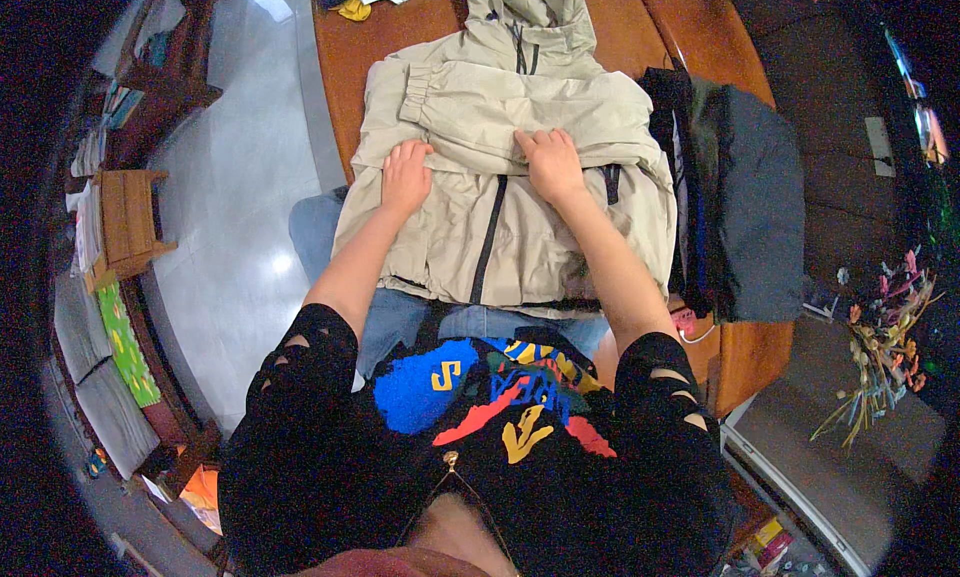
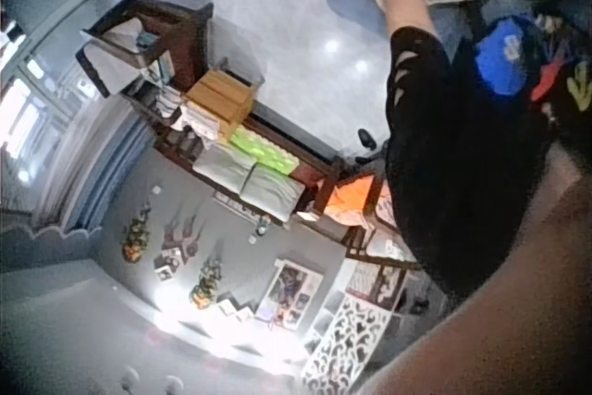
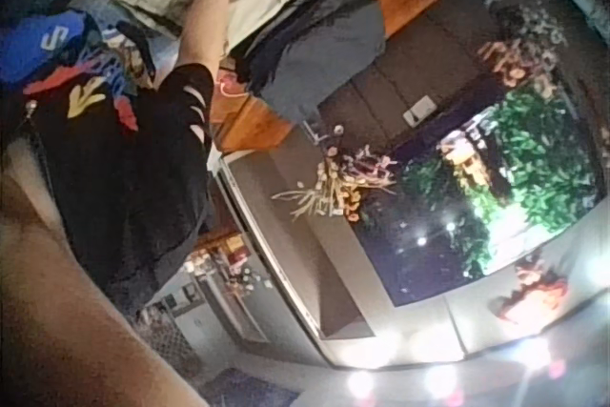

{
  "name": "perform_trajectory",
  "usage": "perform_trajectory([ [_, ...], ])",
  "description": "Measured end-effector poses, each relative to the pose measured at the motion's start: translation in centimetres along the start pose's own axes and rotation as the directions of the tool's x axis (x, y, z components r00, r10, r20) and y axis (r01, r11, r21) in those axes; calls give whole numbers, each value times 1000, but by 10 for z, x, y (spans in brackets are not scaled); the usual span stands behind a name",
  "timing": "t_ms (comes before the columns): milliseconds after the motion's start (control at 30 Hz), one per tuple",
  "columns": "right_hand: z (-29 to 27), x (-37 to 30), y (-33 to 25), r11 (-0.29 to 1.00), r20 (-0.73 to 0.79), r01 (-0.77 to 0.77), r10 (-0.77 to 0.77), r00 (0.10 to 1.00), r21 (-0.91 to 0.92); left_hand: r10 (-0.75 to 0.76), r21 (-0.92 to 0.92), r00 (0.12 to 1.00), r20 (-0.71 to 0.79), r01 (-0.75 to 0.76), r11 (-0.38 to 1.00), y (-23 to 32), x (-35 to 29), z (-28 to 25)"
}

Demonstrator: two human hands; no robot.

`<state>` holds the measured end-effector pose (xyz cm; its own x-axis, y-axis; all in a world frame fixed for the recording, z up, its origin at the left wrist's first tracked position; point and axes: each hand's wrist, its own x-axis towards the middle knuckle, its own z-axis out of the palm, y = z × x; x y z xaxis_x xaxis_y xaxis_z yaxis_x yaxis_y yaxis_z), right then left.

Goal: The person folds a blue and black jacket, then a beige jacket, smoothing and aligning each piece by hand. The folded items are stacked on a wooden table in a living room.

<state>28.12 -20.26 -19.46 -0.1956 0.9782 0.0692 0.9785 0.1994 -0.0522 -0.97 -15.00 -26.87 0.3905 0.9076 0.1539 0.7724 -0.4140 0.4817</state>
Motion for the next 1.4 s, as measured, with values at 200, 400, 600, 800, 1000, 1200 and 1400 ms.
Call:
perform_trajectory([
  [200,-3,0,-3,1000,-10,-1,1,1000,23,17,7,999,-33,-17,1000,-3,1,3],
  [400,-4,2,-6,999,-5,-26,26,1000,31,-2,-18,1000,-14,2,1000,-5,2,3],
  [600,-2,1,-6,995,-80,-12,20,997,101,-9,-4,1000,-15,9,1000,-4,2,6],
  [800,-2,3,-8,997,-71,-29,35,997,78,-80,6,995,63,80,997,4,2,-4],
  [1000,-2,0,-7,987,-81,-10,23,996,159,74,-154,992,-101,-89,984,42,31,-14],
  [1200,-21,-2,-4,985,158,14,-42,987,172,19,264,973,229,-81,961,53,58,-1],
  [1400,-56,0,93,888,-289,-319,417,862,330,-206,183,976,71,190,965,9,81,1],
])
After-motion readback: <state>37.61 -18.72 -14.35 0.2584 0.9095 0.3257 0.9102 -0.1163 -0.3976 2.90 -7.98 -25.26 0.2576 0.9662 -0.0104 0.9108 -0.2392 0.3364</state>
